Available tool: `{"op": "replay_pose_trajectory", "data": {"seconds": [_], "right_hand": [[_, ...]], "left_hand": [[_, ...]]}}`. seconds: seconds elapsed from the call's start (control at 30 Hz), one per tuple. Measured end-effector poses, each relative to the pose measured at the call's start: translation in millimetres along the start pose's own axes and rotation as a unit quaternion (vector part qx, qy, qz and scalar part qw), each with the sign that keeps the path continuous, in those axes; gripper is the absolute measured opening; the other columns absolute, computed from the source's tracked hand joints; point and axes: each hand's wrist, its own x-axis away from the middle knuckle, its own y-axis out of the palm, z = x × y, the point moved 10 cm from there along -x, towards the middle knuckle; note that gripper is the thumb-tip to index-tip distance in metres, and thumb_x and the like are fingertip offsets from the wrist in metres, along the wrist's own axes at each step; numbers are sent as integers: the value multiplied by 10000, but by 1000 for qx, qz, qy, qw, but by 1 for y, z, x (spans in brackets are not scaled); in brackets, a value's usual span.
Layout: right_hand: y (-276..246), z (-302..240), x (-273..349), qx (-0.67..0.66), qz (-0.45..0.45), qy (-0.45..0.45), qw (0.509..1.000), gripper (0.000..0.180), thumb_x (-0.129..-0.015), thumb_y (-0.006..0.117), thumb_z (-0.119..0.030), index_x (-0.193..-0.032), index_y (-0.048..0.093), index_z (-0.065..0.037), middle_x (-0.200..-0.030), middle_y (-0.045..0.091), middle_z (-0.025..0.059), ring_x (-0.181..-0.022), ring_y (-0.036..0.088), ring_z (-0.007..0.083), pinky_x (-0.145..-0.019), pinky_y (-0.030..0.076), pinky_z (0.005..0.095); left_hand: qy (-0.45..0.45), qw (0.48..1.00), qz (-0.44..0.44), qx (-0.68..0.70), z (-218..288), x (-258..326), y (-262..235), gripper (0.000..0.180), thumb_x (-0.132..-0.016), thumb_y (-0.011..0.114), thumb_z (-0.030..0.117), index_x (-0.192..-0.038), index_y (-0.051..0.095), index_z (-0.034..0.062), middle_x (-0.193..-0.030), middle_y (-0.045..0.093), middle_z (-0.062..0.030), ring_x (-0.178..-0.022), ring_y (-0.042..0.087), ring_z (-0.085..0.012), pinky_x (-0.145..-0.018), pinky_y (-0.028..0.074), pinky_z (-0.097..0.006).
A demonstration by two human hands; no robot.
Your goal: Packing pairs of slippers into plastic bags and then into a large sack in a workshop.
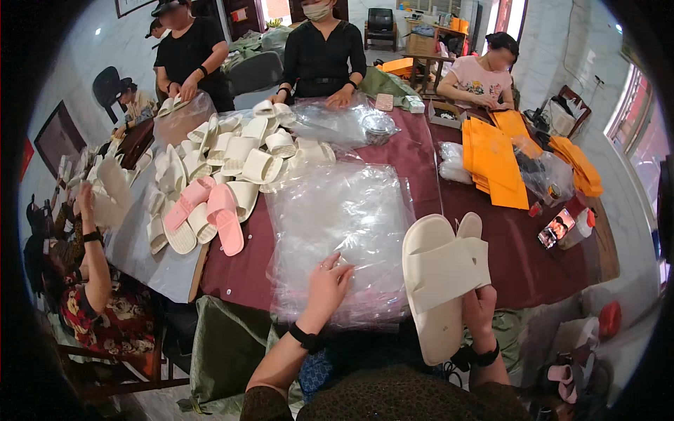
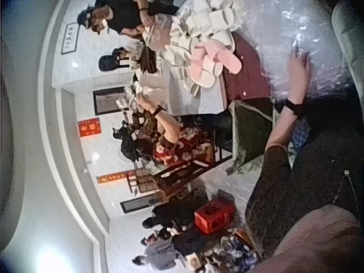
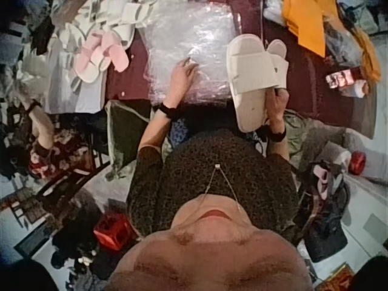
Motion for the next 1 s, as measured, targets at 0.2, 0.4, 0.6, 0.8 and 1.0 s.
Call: {"op": "replay_pose_trajectory", "data": {"seconds": [0.2, 0.4, 0.6, 0.8, 1.0], "right_hand": [[49, -39, 7, -43, -121, -64, 990, 173, -929, 604, -94, -1012, 652, 50, -740, 644, 25, -703, 579, 75, -607, 480, 271], [101, -22, 16, 106, -275, -142, 945, 276, -884, 627, -244, -901, 664, 29, -726, 641, 199, -625, 639, 364, -589, 507, 394], [110, -10, 16, 133, -254, -111, 952, 385, -890, 634, -303, -682, 644, 20, -659, 617, 207, -624, 623, 384, -559, 463, 447], [102, -3, 8, 256, -206, -114, 938, 422, -888, 648, -300, -603, 607, 8, -597, 580, 203, -559, 590, 368, -539, 438, 453], [118, -15, 13, 257, -209, -188, 925, 367, -865, 670, -245, -596, 586, -11, -586, 565, 193, -552, 575, 358, -509, 411, 453]], "left_hand": [[-34, 997, 39, 50, 1, -4, -11, 180, -859, 688, 178, -1009, 748, 98, -1221, 631, -177, -1077, 596, -360, -886, 495, -421], [-86, 966, 16, 244, 5, -20, -27, 153, -873, 686, 194, -975, 767, 113, -1189, 655, -125, -1153, 577, -317, -954, 468, -415], [71, 993, 53, 81, 28, -18, -57, 143, -860, 698, 141, -984, 761, 108, -1199, 667, -74, -1252, 515, -304, -1031, 409, -408], [88, 988, 11, 123, 45, -15, -60, 140, -842, 683, 105, -965, 750, 97, -1239, 649, -59, -1265, 493, -341, -1034, 416, -435], [203, 978, 15, 50, 99, 1, -58, 156, -811, 693, 66, -961, 737, 74, -1258, 639, -72, -1298, 486, -350, -1028, 435, -430]]}}
